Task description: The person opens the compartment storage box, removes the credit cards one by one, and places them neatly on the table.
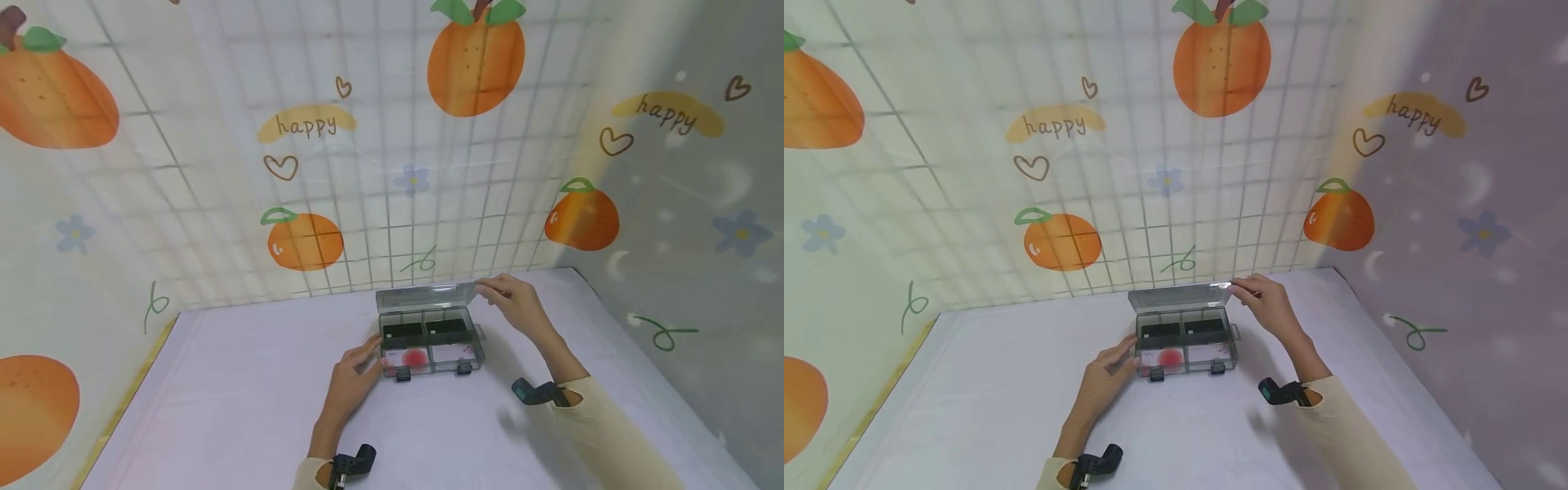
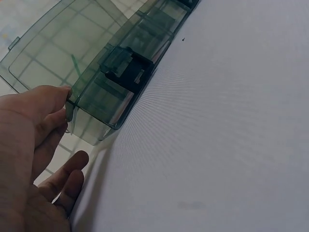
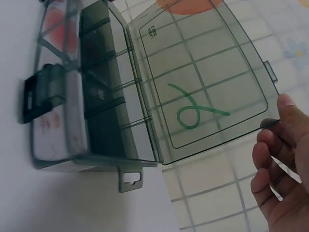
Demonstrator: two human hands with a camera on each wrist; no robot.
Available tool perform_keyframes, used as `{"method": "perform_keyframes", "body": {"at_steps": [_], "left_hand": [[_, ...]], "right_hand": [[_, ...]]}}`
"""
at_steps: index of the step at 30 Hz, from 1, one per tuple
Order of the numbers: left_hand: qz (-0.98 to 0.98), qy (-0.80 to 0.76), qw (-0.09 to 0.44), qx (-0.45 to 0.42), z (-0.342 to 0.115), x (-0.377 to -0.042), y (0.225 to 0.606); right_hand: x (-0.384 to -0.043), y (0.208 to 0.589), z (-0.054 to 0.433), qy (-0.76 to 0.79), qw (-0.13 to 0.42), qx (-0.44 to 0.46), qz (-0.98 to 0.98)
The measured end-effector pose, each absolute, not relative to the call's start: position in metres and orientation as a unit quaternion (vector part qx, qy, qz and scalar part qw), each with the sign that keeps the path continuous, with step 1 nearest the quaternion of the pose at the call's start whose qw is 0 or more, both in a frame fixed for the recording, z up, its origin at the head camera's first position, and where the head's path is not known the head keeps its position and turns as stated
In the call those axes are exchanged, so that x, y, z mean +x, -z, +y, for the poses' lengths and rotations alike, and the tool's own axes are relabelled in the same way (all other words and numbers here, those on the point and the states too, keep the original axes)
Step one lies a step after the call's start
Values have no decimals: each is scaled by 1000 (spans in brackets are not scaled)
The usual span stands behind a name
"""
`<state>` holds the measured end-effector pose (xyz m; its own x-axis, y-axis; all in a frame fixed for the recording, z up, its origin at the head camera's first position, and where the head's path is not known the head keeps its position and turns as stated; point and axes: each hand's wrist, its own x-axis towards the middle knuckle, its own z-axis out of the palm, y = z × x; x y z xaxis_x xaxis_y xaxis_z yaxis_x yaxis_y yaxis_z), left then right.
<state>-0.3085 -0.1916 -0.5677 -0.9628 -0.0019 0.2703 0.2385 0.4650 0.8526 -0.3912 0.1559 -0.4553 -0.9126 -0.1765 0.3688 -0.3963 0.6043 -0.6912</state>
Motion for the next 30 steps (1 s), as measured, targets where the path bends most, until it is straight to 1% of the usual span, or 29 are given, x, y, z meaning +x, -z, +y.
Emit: {"method": "perform_keyframes", "body": {"at_steps": [7, 14, 21, 30], "left_hand": [[-851, 507, 118, -72, -193, -307, 567], [-845, 518, 112, -69, -193, -307, 568], [-842, 522, 115, -77, -194, -306, 569], [-846, 514, 118, -79, -194, -310, 568]], "right_hand": [[-424, 448, 149, -444, 117, 146, -876], [-450, 450, 144, -485, 83, 120, -862], [-473, 462, 137, -492, 43, 102, -864], [-494, 486, 133, -478, 1, 61, -876]]}}
